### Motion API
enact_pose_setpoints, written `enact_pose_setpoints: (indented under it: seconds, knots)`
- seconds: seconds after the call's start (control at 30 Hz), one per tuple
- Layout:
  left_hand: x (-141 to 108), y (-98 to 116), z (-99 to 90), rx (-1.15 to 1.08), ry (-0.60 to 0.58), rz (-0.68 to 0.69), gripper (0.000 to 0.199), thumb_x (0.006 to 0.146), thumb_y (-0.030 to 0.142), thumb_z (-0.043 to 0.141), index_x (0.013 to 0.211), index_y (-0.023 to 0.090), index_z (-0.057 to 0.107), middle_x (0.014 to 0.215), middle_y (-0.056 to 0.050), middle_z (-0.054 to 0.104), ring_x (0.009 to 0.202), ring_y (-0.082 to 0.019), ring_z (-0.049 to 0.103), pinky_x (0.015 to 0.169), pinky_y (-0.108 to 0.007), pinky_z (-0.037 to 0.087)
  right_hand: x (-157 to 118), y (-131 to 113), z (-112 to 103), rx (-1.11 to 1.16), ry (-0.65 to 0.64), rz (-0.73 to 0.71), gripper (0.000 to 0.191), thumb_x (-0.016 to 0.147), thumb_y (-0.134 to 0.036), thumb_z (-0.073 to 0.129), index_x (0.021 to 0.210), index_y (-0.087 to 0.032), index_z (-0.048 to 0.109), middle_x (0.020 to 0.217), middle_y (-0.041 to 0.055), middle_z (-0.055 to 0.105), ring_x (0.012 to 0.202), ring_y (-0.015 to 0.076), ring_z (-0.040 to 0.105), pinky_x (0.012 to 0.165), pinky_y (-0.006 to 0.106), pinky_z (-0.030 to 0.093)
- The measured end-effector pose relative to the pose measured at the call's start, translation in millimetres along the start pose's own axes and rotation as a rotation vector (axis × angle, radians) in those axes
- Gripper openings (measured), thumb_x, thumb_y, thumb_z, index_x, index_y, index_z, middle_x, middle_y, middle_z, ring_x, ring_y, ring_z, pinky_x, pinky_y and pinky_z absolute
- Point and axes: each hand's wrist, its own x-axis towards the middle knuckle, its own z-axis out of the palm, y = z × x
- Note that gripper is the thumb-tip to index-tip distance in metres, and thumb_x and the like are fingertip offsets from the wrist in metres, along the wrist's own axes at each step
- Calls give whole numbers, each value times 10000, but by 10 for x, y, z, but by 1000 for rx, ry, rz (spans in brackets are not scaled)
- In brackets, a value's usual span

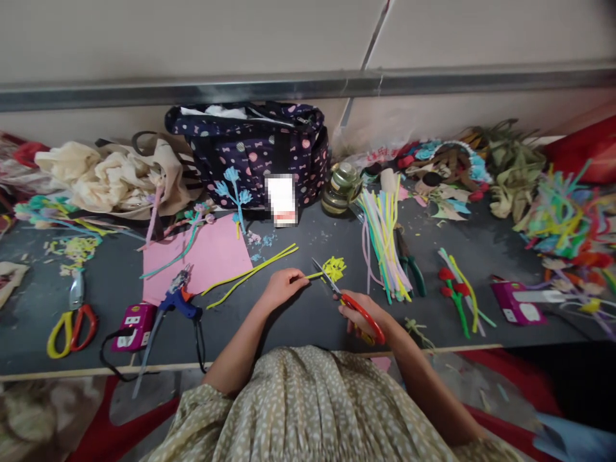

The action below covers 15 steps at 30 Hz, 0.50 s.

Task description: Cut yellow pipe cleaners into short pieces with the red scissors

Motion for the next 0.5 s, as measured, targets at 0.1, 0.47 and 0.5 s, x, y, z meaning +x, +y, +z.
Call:
enact_pose_setpoints:
  seconds: [0.1,0.47,0.5]
  knots:
    - [2,-21,-1,4,1,7,321,860,445,541,808,175,706,765,-8,660,698,-135,548,636,-246,338,4,12,16,-3,10,-7,373,879,-326,502,1229,-195,510,540,-50,556,467,141,624,377,175,440]
    - [-163,155,45,175,-55,58,372,905,442,472,727,201,693,770,-20,599,699,-139,537,640,-251,328,-18,73,51,-28,13,-78,394,900,-364,454,1256,-199,487,482,-49,578,366,126,569,352,158,400]
    - [-173,162,57,183,-50,54,368,905,435,471,729,202,695,773,-21,600,700,-140,538,640,-253,326,-26,64,50,-26,10,-78,395,899,-365,450,1255,-198,487,477,-51,578,352,119,553,351,155,393]
